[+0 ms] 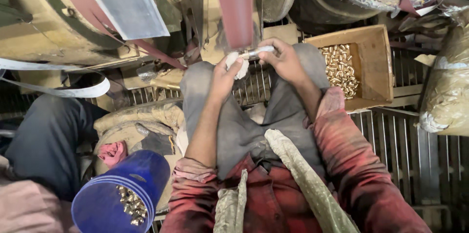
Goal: The person sits on a metal grate floor and repeatedly picks up small brass-colored metal parts from a blue bucket. They press each part against a rotating grinding wheel to polish it, then place the finished part into a cardboard box.
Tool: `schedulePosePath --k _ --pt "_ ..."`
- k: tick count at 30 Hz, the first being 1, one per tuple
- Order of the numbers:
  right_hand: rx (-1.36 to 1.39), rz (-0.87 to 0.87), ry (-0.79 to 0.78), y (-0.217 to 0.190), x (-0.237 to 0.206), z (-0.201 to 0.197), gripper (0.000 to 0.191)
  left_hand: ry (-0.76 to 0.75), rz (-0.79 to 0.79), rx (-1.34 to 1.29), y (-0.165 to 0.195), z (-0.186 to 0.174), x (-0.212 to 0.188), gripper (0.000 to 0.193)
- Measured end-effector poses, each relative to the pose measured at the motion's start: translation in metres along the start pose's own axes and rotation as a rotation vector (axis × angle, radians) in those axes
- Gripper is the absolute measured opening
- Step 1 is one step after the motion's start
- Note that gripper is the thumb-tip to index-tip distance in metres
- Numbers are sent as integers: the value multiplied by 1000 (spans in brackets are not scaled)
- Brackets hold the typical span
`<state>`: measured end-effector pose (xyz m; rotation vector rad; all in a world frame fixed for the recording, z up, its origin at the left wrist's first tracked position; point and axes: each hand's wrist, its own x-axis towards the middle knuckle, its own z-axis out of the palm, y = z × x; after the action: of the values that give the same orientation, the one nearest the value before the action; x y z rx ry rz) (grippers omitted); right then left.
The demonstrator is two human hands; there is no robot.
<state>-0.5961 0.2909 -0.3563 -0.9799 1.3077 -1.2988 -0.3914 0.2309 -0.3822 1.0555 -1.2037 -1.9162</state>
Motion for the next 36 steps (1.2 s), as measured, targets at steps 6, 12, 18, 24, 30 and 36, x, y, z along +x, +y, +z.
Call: schedulePosePath --k 6,12,18,24,30,36 --pt "-29 -38 33 0 16 7 24 25 5 -119 -2 6 15 27" --pt "13 -8 45 1 26 10 21 59 3 -160 -5 10 21 24" --pt "32 71 73 -2 36 12 17 61 -26 -148 -3 11 30 22" --pt "-42 -15 36 -11 29 12 18 47 -2 -143 5 11 24 23" --pt "-214 -143 30 -22 -9 7 24 -73 61 -13 20 2 -10 31" --pt "-174 -208 33 -19 -11 7 22 -119 16 -240 18 4 -5 33"
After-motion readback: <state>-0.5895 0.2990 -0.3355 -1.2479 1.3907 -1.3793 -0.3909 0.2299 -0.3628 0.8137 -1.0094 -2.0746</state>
